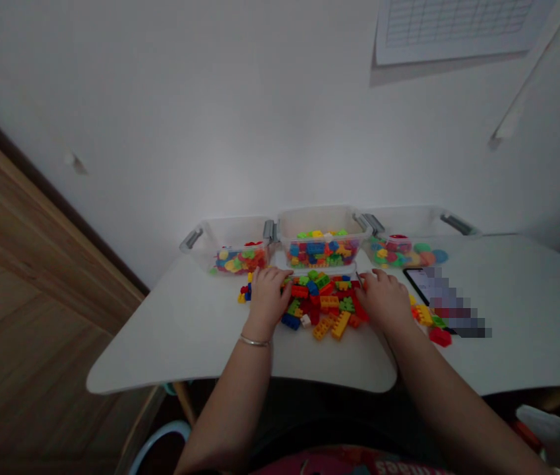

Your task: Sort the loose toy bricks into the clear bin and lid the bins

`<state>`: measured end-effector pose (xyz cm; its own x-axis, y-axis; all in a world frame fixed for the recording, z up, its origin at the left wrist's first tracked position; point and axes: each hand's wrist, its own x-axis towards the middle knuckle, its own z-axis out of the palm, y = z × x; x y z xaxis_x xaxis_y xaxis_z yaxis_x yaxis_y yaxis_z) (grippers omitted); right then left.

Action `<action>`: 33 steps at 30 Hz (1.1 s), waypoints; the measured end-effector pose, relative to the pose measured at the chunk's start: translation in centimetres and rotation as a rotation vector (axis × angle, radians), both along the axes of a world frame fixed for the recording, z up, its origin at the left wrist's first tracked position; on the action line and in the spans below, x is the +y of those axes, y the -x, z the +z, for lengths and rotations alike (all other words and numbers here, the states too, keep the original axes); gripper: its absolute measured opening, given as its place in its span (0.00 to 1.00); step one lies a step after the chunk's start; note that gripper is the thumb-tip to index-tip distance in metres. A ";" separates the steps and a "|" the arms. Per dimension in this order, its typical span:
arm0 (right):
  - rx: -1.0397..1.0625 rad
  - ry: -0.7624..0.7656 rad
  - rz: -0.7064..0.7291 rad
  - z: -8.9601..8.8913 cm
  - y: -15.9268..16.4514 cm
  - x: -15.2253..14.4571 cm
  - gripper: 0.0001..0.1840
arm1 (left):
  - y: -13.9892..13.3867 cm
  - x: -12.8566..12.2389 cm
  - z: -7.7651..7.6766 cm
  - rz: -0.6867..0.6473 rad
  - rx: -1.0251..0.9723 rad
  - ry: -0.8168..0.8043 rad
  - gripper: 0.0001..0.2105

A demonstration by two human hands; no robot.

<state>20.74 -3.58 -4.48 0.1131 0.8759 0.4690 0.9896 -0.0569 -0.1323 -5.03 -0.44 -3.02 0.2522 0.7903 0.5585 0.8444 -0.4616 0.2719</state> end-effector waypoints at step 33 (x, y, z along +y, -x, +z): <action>0.438 -0.065 0.506 -0.4 3.5 0.3 0.16 | -0.6 -0.1 -0.3 -0.196 -0.052 0.011 0.11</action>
<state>17.22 -3.28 -4.89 -0.1124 0.8427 0.5266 0.7461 0.4216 -0.5154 -4.39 -0.56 -3.31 0.3728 0.7354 0.5659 0.7237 -0.6121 0.3187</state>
